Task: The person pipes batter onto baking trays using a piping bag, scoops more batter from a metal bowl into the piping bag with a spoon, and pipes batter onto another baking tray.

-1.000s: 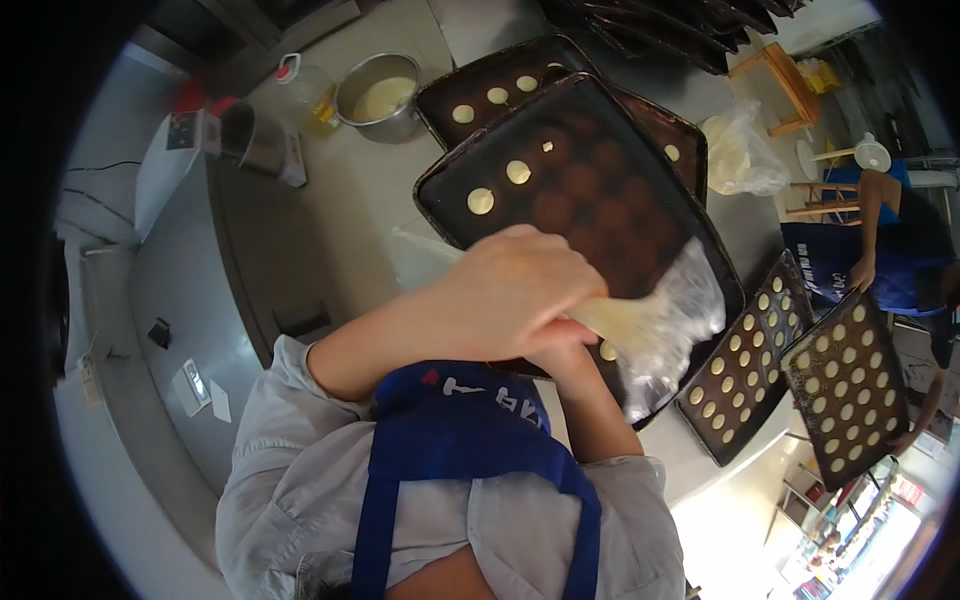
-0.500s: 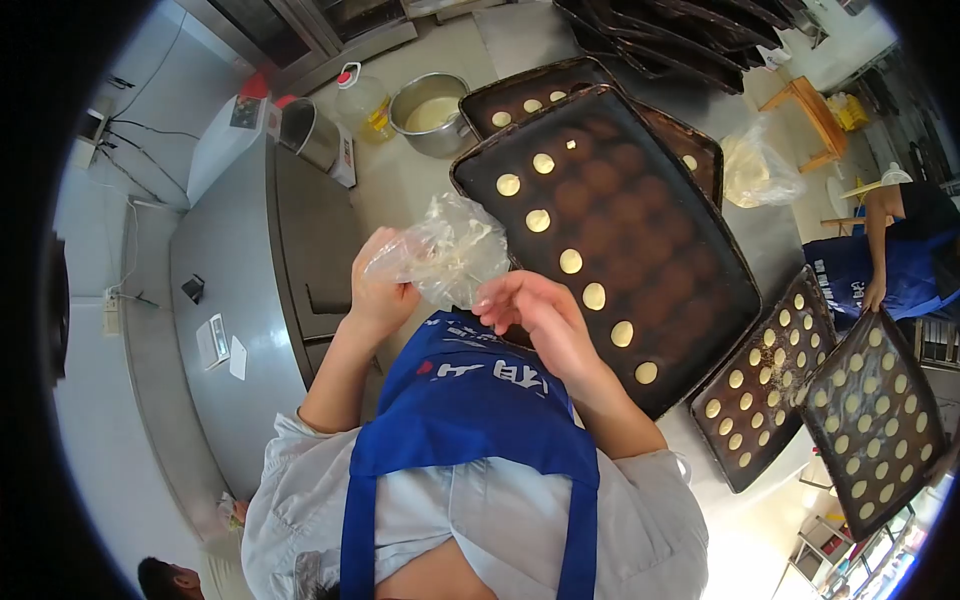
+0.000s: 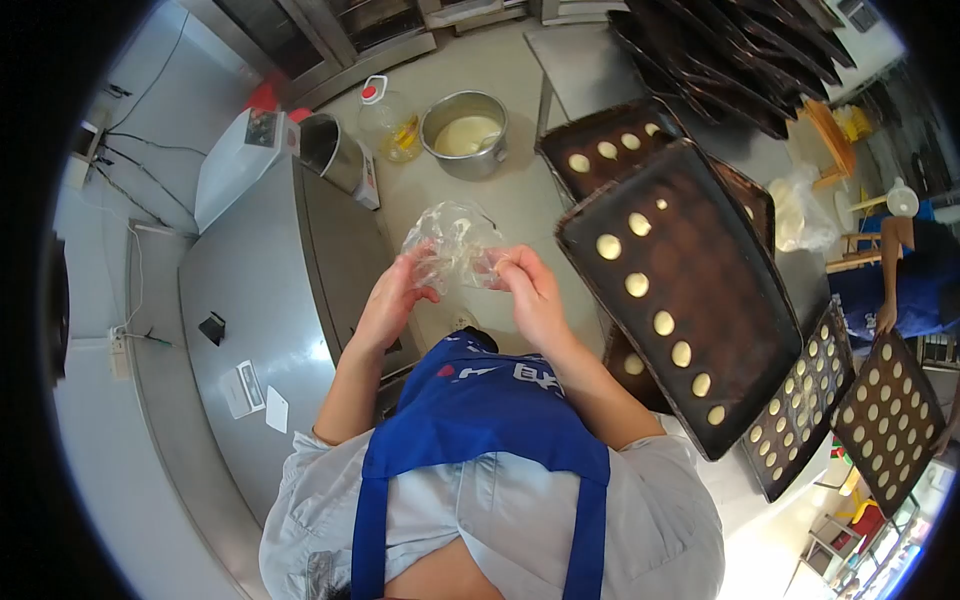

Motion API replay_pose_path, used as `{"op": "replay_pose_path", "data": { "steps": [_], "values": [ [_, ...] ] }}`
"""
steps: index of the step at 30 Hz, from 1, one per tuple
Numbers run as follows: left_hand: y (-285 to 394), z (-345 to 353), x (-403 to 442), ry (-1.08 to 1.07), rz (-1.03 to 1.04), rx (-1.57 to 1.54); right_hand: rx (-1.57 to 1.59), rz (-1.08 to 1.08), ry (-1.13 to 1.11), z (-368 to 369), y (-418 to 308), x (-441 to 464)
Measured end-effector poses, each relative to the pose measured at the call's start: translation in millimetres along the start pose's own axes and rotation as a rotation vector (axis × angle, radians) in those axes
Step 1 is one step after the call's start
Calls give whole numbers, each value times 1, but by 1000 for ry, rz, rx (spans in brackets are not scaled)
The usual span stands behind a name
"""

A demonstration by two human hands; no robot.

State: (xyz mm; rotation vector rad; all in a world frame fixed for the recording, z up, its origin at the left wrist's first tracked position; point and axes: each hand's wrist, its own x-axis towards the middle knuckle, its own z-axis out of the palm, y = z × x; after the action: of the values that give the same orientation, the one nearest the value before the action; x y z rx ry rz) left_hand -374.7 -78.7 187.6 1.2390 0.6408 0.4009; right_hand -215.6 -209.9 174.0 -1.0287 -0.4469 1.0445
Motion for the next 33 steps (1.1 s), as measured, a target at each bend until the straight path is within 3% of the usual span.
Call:
{"op": "replay_pose_path", "data": {
  "steps": [2,7,10,11,13,15,17,21,23,24,26,27,30,31,33],
  "values": [
    [5,-35,12,-6,-4,25,-119,-20,20,23,9,24],
    [22,-113,40,-62,-26,-104,302,176,121,64,13,88],
    [31,-154,52,-75,-78,-723,511,208,-34,70,37,127],
    [36,-161,55,-68,-65,-732,597,242,-111,76,40,140],
    [42,-171,59,106,-61,-1030,606,263,-147,96,40,159],
    [35,-186,66,93,-5,-1174,622,297,-183,111,46,179],
    [35,-199,73,75,60,-1305,839,321,-257,122,53,206],
    [47,-223,102,-76,261,-1481,1007,527,-181,149,41,270],
    [30,-251,132,-490,367,-1664,1122,580,-301,159,41,305],
    [43,-253,139,-479,388,-1651,1124,598,-320,162,40,324],
    [86,-242,143,-109,347,-1664,1262,737,-498,169,35,363],
    [105,-234,145,-96,370,-1654,1263,758,-515,176,27,378],
    [133,-222,168,259,756,-809,1191,856,-621,212,-33,408],
    [125,-225,183,262,763,-805,1190,859,-629,219,-49,418],
    [88,-239,219,729,639,391,912,829,-578,227,-67,436]
  ]
}}
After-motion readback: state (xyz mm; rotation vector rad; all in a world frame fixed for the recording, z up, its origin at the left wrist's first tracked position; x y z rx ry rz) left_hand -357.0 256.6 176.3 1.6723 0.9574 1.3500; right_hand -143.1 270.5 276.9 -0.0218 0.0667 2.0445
